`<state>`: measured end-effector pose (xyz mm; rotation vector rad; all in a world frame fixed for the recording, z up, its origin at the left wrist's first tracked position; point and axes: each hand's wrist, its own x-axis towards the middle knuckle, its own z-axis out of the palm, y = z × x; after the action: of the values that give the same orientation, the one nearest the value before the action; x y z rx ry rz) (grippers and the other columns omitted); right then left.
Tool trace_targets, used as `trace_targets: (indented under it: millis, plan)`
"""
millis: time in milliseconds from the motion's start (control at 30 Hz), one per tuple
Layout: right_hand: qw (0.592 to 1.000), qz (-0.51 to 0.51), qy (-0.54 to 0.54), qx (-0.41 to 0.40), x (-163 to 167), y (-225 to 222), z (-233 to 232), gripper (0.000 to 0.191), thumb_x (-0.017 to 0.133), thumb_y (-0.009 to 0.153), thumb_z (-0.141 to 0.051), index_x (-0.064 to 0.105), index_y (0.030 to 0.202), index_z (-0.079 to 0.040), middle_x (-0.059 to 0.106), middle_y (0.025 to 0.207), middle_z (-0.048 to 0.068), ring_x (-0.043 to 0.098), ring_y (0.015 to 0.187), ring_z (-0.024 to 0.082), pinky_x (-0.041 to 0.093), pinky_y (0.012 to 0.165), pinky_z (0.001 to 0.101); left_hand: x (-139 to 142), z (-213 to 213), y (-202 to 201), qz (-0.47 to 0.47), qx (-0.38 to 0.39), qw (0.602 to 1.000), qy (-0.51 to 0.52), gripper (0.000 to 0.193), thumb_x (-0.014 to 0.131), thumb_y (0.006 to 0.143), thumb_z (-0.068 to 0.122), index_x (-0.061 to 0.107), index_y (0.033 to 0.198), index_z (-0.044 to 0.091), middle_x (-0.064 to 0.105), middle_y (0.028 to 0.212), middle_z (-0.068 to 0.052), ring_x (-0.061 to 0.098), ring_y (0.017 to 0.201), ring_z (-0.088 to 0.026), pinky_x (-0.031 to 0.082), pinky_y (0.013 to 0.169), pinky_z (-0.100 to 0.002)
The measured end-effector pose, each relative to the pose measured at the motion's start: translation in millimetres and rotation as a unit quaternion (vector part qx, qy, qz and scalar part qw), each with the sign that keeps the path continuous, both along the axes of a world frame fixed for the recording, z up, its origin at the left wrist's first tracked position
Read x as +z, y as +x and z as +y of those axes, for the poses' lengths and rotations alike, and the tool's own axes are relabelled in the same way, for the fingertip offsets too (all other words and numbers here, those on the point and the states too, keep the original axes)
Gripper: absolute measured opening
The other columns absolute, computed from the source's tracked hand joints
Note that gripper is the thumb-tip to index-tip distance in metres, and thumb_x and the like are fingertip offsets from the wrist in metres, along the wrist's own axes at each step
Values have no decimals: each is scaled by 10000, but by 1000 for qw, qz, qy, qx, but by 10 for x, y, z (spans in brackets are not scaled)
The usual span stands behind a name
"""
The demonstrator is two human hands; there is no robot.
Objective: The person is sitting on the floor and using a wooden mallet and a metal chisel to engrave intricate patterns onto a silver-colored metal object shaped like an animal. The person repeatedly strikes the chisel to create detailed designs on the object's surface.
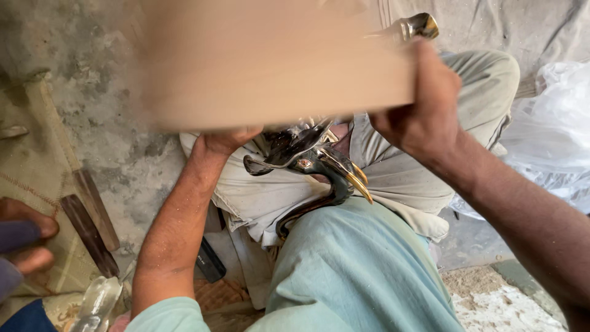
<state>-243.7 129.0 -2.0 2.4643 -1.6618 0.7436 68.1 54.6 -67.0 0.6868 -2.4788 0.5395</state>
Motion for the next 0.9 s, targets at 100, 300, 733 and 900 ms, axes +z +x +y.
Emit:
trace_targets:
  millis: [100,300,733,900]
  plan:
    - [997,67,25,-16,-4,45,-20,142,700,998,-52,577,1067,-40,585,849,71,557,705,206,467,631,380,-59,-16,-43,189,-70,909,364,251,717,1088,184,648,1292,54,692,1047,-50,710,957,-183,637,911,-358]
    - [986,159,38,-17,-115,84,8,205,737,988,-62,542,1052,-75,595,891,56,575,758,161,514,673,333,-56,9,-34,177,-67,914,360,361,703,1089,183,544,1397,82,705,1219,-101,670,996,-184,617,915,-393]
    - [996,-83,25,-10,-56,74,31,323,754,913,-88,497,1069,31,585,871,124,578,752,226,507,666,381,50,28,-47,165,-52,949,263,322,712,1037,188,598,1327,106,700,1180,-90,681,1106,-262,578,1016,-409]
    - [982,-184,-14,30,-208,5,16,258,727,931,-21,539,1093,47,563,852,129,556,720,204,494,634,367,-24,9,-117,198,-96,924,312,344,685,1119,141,476,1382,70,669,1278,-71,683,1118,-174,604,1033,-369]
